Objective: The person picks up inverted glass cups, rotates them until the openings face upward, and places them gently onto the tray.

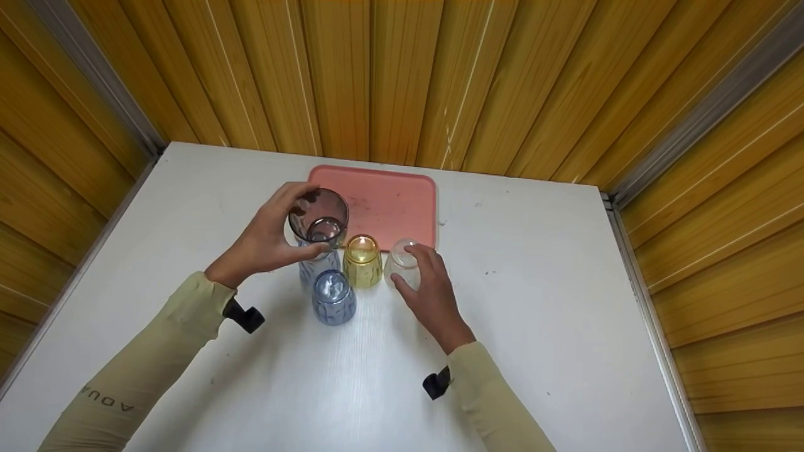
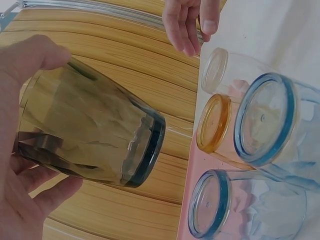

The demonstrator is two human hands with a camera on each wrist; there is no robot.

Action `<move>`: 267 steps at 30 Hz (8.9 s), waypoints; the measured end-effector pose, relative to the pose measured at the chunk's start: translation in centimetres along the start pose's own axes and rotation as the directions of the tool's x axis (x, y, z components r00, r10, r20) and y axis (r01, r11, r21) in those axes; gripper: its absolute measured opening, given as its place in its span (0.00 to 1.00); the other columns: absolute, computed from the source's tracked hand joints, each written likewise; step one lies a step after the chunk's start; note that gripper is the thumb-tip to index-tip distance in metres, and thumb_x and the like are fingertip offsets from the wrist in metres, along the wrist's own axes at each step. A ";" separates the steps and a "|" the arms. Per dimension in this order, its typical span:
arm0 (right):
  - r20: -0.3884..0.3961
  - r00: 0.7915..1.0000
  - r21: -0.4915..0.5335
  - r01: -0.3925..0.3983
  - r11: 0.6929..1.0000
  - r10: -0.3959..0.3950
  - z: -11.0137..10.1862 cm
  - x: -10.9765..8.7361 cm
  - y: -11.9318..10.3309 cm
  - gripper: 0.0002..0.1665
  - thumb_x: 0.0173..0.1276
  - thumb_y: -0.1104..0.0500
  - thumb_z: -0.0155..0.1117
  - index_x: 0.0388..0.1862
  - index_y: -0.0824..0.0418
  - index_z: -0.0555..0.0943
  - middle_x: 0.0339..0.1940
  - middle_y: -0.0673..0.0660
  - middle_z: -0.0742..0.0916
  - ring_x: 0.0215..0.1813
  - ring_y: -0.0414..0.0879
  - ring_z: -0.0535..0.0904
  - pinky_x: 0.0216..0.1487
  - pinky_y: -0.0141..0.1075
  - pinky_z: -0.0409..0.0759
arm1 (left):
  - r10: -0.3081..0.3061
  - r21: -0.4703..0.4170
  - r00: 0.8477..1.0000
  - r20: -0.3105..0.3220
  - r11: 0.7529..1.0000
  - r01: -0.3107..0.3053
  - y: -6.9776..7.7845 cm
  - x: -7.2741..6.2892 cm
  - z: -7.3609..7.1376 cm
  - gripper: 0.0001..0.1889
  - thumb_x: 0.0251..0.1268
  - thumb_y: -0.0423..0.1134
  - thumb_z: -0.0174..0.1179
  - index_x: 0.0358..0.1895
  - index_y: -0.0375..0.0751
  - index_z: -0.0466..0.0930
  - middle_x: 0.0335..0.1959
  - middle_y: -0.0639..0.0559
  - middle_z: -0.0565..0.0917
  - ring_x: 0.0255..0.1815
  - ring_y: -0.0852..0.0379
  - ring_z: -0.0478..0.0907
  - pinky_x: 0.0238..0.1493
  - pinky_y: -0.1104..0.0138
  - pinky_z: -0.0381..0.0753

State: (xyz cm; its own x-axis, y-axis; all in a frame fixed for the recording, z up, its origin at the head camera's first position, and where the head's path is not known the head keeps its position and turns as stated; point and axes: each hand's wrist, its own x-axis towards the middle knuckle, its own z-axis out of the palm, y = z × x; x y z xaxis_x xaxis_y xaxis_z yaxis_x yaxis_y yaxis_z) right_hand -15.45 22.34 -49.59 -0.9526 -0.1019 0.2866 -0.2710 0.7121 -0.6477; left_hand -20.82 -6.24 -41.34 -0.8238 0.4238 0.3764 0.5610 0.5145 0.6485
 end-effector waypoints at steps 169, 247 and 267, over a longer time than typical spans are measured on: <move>0.299 0.905 -0.247 -0.233 0.941 0.303 0.5 4.8 -0.2 0.43 0.62 0.54 0.70 0.72 0.61 0.63 0.70 0.61 0.70 0.71 0.57 0.66 0.70 0.52 0.69 | -0.275 0.027 0.954 -0.119 0.960 0.280 -5.2 1.7 1.5 0.49 0.45 0.49 0.75 0.72 0.52 0.56 0.67 0.51 0.67 0.68 0.54 0.67 0.68 0.56 0.72; 0.269 0.926 -0.269 -0.193 0.944 0.266 0.8 4.6 -0.1 0.43 0.59 0.55 0.72 0.70 0.62 0.65 0.64 0.61 0.73 0.65 0.56 0.70 0.65 0.50 0.73 | -0.430 -0.034 0.897 -0.103 0.903 0.428 -8.6 1.9 3.8 0.48 0.51 0.55 0.71 0.73 0.51 0.54 0.71 0.48 0.63 0.73 0.50 0.62 0.71 0.53 0.67; 0.266 0.928 -0.292 -0.181 0.939 0.262 0.8 4.8 -0.4 0.43 0.58 0.56 0.73 0.70 0.61 0.65 0.65 0.63 0.72 0.66 0.57 0.70 0.65 0.51 0.74 | -0.466 -0.062 0.880 -0.091 0.885 0.462 -9.6 2.0 4.2 0.47 0.51 0.53 0.72 0.73 0.49 0.54 0.69 0.48 0.63 0.72 0.50 0.63 0.71 0.53 0.67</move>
State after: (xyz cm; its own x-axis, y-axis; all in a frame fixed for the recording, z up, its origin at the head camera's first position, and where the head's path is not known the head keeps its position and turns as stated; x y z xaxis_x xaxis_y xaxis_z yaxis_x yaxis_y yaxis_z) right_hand -20.06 20.98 -48.56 -0.9915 -0.0929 -0.0915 -0.0415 0.8900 -0.4540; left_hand -27.56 -7.20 -49.60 -0.9938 0.0656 0.0894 0.1109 0.6046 0.7888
